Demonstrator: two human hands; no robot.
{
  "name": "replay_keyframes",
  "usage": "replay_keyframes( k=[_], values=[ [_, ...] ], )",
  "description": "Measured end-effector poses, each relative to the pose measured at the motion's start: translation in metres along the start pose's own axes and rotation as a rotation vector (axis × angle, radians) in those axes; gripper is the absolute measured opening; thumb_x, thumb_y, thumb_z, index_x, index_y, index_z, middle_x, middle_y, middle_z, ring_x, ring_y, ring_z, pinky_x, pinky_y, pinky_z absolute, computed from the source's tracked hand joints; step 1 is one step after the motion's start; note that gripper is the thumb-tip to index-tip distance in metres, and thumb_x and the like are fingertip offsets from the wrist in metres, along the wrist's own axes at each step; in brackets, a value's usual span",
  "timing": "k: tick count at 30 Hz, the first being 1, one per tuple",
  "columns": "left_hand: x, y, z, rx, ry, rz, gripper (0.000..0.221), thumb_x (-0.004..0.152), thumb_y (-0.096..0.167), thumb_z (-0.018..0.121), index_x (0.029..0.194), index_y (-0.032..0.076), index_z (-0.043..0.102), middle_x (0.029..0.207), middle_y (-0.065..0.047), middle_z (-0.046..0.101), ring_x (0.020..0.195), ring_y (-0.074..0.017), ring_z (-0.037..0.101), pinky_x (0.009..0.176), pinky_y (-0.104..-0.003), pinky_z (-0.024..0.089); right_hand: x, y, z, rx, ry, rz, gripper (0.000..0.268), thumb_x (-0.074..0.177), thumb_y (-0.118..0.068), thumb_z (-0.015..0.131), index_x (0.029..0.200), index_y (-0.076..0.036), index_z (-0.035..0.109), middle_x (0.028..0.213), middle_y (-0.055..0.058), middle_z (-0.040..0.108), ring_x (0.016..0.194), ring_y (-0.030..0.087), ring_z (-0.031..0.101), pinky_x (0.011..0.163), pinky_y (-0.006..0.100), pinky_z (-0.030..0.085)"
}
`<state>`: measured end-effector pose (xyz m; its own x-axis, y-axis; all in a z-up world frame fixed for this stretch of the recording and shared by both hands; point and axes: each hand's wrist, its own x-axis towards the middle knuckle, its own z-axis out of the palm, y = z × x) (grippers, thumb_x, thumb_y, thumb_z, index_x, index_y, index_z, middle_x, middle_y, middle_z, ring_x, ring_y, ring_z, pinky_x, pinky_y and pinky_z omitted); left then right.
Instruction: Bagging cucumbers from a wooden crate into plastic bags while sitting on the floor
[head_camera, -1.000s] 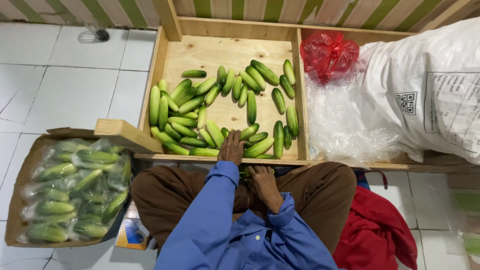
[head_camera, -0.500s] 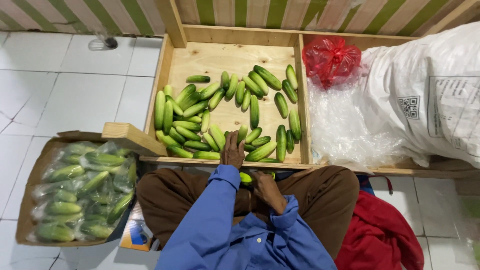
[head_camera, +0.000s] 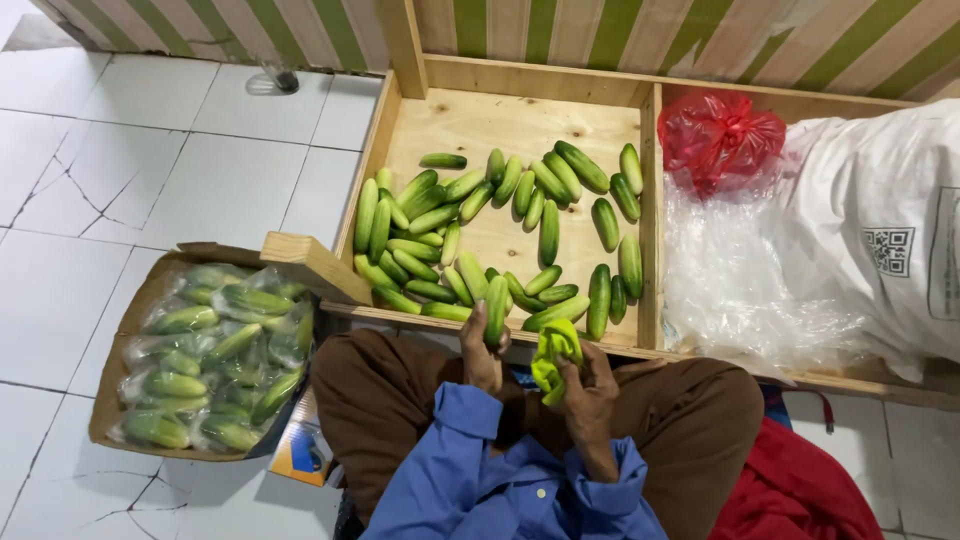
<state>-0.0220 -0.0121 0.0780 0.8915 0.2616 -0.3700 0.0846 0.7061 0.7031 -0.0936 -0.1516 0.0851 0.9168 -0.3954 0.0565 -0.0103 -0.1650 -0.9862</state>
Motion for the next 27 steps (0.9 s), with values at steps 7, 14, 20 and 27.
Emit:
replay_keyframes(
  k=[7, 14, 20, 27],
  values=[
    [-0.031, -0.002, -0.006, 0.083, -0.088, -0.035, 0.043, 0.098, 0.032, 0.061, 0.134, 0.009, 0.062, 0.102, -0.016, 0.071, 0.077, -0.019, 0.067, 0.06, -0.031, 0.056, -0.03, -0.048, 0.008, -0.249, -0.169, -0.728, 0.026, 0.102, -0.009, 0.06, 0.127, -0.008, 0.068, 0.123, 0.019, 0.065, 0.107, 0.03, 0.071, 0.092, 0.033, 0.06],
    [-0.099, 0.032, 0.04, 0.03, -0.118, -0.11, 0.041, 0.099, 0.031, 0.056, 0.128, 0.003, 0.066, 0.116, -0.013, 0.073, 0.101, -0.0206, 0.069, 0.084, -0.031, 0.056, 0.011, -0.076, 0.0, -0.302, 0.022, -0.663, 0.033, 0.095, -0.001, 0.065, 0.126, -0.012, 0.07, 0.116, 0.013, 0.065, 0.101, 0.027, 0.069, 0.092, 0.035, 0.056],
    [-0.092, 0.017, 0.034, -0.029, -0.121, -0.08, 0.046, 0.099, 0.033, 0.058, 0.132, 0.002, 0.064, 0.117, -0.016, 0.073, 0.099, -0.0216, 0.069, 0.084, -0.031, 0.057, -0.006, -0.088, -0.008, -0.315, -0.064, -0.637, 0.032, 0.097, 0.0, 0.064, 0.128, -0.008, 0.069, 0.115, 0.014, 0.065, 0.102, 0.027, 0.068, 0.092, 0.036, 0.056],
    [-0.092, 0.022, 0.031, 0.016, -0.097, 0.012, 0.044, 0.1, 0.037, 0.055, 0.125, 0.002, 0.066, 0.105, -0.018, 0.075, 0.089, -0.0218, 0.07, 0.079, -0.033, 0.058, -0.017, -0.061, -0.009, -0.211, -0.178, -0.642, 0.032, 0.093, -0.004, 0.067, 0.124, -0.006, 0.067, 0.12, 0.018, 0.065, 0.109, 0.031, 0.066, 0.098, 0.037, 0.055]
  ],
)
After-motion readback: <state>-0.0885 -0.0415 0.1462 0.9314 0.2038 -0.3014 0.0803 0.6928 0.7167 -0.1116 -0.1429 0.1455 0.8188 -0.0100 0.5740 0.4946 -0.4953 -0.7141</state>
